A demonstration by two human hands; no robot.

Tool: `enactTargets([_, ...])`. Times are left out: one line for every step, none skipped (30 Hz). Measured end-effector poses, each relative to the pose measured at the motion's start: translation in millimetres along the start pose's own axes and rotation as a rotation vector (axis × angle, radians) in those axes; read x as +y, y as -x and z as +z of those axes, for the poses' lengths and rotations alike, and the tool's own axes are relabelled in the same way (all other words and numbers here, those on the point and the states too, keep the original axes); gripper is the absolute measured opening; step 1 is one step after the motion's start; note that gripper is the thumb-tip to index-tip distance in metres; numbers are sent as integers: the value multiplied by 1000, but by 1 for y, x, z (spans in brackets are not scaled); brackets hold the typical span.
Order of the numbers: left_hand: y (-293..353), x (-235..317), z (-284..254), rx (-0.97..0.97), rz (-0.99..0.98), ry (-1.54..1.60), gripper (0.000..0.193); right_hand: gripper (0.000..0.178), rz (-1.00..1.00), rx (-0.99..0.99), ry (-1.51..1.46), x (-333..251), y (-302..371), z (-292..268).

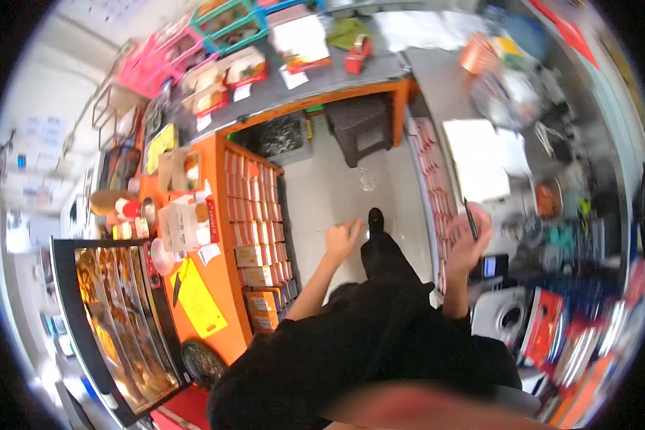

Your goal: The person prepares food orders by putting rice and fried chicken into boxes, marking receipts with a pen, and organizing the boxes on a counter.

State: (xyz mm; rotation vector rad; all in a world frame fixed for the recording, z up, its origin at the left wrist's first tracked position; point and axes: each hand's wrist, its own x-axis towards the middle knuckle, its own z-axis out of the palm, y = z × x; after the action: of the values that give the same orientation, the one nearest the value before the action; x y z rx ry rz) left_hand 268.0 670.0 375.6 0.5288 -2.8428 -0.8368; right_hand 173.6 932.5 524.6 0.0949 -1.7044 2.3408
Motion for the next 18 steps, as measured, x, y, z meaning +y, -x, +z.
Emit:
enactTargets([-26,-31,-12,9,-59,-5,35,61,201,-107,-174,36,-32,27])
enactTargets([-59,-61,-24,77,-84,-29,32,64,303,17,-146,73,-69,74])
enactTargets([-86,-91,-33,131,-107,-51,30,63,391,-57,-148,114,-99,103])
enactTargets([-117,-122,-45,167,-55,16,26,61,505,-163,-217,166,-128,123])
enactTargets([-154,-150,-53,213,6,96,23,61,576,-240,-252,205,-152,154])
enactTargets([-189,-174,-60,243,-6,147,20,60,640,-315,-292,240,-175,185])
enactTargets([-230,-195,-66,273,-4,204,18,57,680,-358,-292,271,-196,220])
enactTargets([-270,-220,-72,285,-22,156,18,53,731,-399,-293,301,-206,255])
enactTargets([-316,-241,-78,301,-33,107,19,51,813,-437,-353,331,-217,288])
enactTargets([-367,-254,-85,365,39,98,21,49,885,-472,-415,359,-232,322])
enactTargets([-416,-267,-89,425,107,90,25,49,889,-469,-393,387,-246,354])
enactTargets([-463,-287,-93,362,75,41,36,51,943,-480,-475,412,-256,389])
enactTargets([-498,-305,-88,287,41,2,48,54,1001,-476,-548,436,-263,412])
enactTargets([-522,-320,-81,266,23,21,48,54,1020,-459,-524,455,-269,431])
enactTargets([-550,-332,-76,267,112,-38,60,55,1014,-532,-462,471,-282,457])
enactTargets([-572,-335,-67,258,200,-86,73,57,1012,-596,-391,485,-296,468])
enactTargets([-588,-340,-61,242,183,-62,73,57,1031,-582,-364,500,-310,481])
enactTargets([-592,-339,-57,156,178,-142,83,57,956,-582,-270,513,-318,487])
